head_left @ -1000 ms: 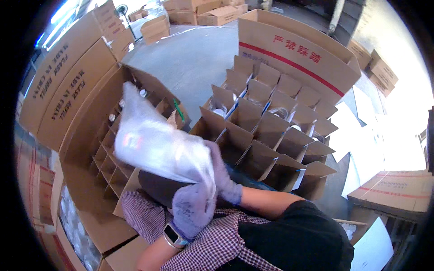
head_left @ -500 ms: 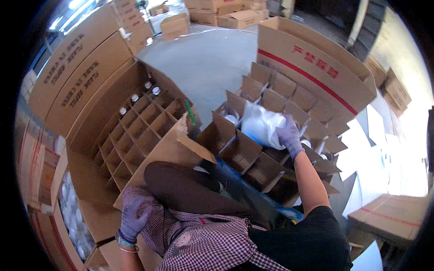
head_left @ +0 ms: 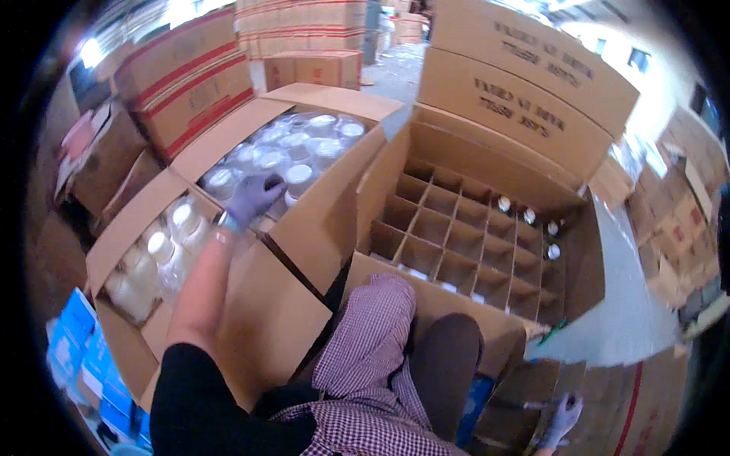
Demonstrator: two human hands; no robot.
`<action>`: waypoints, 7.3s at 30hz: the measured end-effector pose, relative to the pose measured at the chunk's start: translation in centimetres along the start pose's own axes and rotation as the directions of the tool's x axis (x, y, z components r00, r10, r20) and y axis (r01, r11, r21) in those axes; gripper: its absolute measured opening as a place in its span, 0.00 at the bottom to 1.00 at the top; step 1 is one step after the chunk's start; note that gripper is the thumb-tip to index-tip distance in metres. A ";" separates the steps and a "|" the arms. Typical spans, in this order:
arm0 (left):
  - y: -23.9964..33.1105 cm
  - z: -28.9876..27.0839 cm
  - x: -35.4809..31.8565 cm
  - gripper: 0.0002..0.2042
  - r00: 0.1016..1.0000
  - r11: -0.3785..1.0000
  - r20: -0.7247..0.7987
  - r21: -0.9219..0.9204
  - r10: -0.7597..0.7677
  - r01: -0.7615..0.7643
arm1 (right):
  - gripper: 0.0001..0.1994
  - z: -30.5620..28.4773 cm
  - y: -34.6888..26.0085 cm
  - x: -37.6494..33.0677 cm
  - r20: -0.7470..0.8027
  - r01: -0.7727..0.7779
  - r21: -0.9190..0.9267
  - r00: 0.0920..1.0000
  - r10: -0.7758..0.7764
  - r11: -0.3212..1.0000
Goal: The person sits on the floor in a warehouse and packs white thermos flasks into a cardboard box with dividers. They pick up each flask, screw on the lid, place it in a plastic bag, and then position it into a compartment in the box.
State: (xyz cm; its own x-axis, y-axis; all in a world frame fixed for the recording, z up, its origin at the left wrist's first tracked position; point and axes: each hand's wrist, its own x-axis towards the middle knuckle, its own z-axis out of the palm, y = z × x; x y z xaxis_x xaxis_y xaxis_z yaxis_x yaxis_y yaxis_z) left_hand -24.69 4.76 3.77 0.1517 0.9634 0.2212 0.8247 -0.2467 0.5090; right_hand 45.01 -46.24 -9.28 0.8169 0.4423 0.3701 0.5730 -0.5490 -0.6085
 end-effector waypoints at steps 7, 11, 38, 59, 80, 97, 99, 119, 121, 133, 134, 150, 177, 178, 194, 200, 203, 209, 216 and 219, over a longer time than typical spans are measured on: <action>-9.4 7.3 11.7 0.56 0.901 0.962 0.377 -0.078 -0.214 0.261 | 0.16 3.7 -7.2 0.1 0.125 -0.023 0.001 0.992 0.022 1.000; -9.3 11.5 11.6 0.55 0.972 0.962 0.004 0.143 -0.234 0.231 | 0.17 4.3 -10.0 -0.5 0.164 0.131 -0.007 0.978 -0.128 0.991; 13.7 7.2 -24.3 0.36 0.835 0.818 0.325 -0.526 0.445 -0.231 | 0.33 3.7 -22.0 -13.6 0.693 -0.415 0.609 0.693 -0.198 0.676; 8.9 9.7 -17.4 0.36 0.988 0.220 -0.019 -0.975 -0.153 0.016 | 0.41 22.7 -30.6 5.3 0.387 0.450 -0.011 0.826 -0.411 0.893; 14.3 10.9 -18.5 0.35 0.986 0.357 0.137 -0.920 -0.099 0.164 | 0.42 7.3 -33.7 -6.2 0.243 0.447 0.807 0.345 -0.907 0.386; 8.4 26.5 -2.7 0.16 0.927 0.598 0.043 -0.776 0.372 -0.204 | 0.33 4.6 -27.3 -8.3 0.229 0.188 0.824 0.753 -0.618 0.534; 10.6 29.0 -1.1 0.16 0.815 0.647 -0.042 -0.586 0.577 -0.488 | 0.36 5.8 -26.2 -8.9 0.303 -0.131 0.889 0.887 -0.349 0.438; 38.2 51.5 28.8 0.33 0.780 0.764 0.465 0.283 0.419 -0.580 | 0.44 13.0 -22.0 -6.3 0.509 -0.534 0.844 0.828 0.234 0.057; 41.8 50.9 26.5 0.32 0.697 0.760 0.529 0.140 0.484 -0.635 | 0.44 12.9 -21.7 -6.5 0.512 -0.546 0.835 0.819 0.259 0.076; 39.3 20.5 13.7 0.22 0.638 0.663 -0.211 0.073 0.741 -0.746 | 0.41 13.2 -22.7 -7.1 0.360 -0.354 0.921 0.933 -0.005 0.161; 38.7 16.6 10.6 0.23 0.624 0.638 -0.225 -0.016 0.748 -0.770 | 0.38 13.1 -22.5 -7.0 0.365 -0.361 0.917 0.931 0.014 0.169; 19.4 7.0 -21.3 0.42 0.762 0.829 0.368 -0.407 0.532 -0.383 | 0.20 3.6 -26.3 -3.3 0.465 0.058 0.696 0.723 -0.511 0.716; 14.5 11.2 -23.2 0.41 0.630 -0.282 0.633 -0.568 0.450 0.773 | 0.39 -2.4 -38.2 -9.6 -0.067 0.554 0.806 0.435 -0.898 0.208; 15.0 11.5 -23.5 0.41 0.611 -0.296 0.634 -0.539 0.474 0.789 | 0.39 -1.6 -38.2 -9.8 -0.052 0.529 0.822 0.438 -0.898 0.210; 13.4 11.5 -25.4 0.38 0.609 -0.335 0.648 -0.509 0.457 0.793 | 0.28 0.7 -37.9 -12.1 -0.056 0.351 0.907 0.650 -0.758 0.234; 12.7 11.4 -25.4 0.37 0.616 -0.340 0.655 -0.513 0.437 0.788 | 0.29 1.2 -39.9 -13.4 -0.178 0.295 0.955 0.509 -0.842 -0.024; 11.5 11.1 -24.6 0.36 0.641 -0.349 0.651 -0.538 0.407 0.767 | 0.27 2.7 -39.8 -11.4 -0.061 0.320 0.939 0.518 -0.853 0.128; 10.9 9.8 -24.5 0.39 0.779 -0.187 0.577 -0.761 0.243 0.622 | 0.28 7.9 -40.8 -10.1 -0.046 0.409 0.847 0.692 -0.720 0.339; 7.1 11.0 -23.9 0.35 0.867 0.016 0.495 -0.868 -0.062 0.497 | 0.23 23.7 -35.2 3.5 0.351 0.786 -0.097 0.601 -0.718 0.611; 4.9 12.2 -23.2 0.34 0.935 0.321 0.344 -0.879 -0.082 0.352 | 0.29 26.1 -30.9 7.2 0.734 0.615 -0.108 0.580 -0.355 0.781</action>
State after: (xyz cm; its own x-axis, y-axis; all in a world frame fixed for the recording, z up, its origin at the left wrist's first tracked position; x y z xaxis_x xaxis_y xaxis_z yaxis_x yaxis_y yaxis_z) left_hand -17.52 -17.52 -9.05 0.2620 0.9574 -0.1211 -0.1608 0.1671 0.9727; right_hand 31.44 -7.57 -6.12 0.2220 0.9714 -0.0846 0.9571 -0.2337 -0.1715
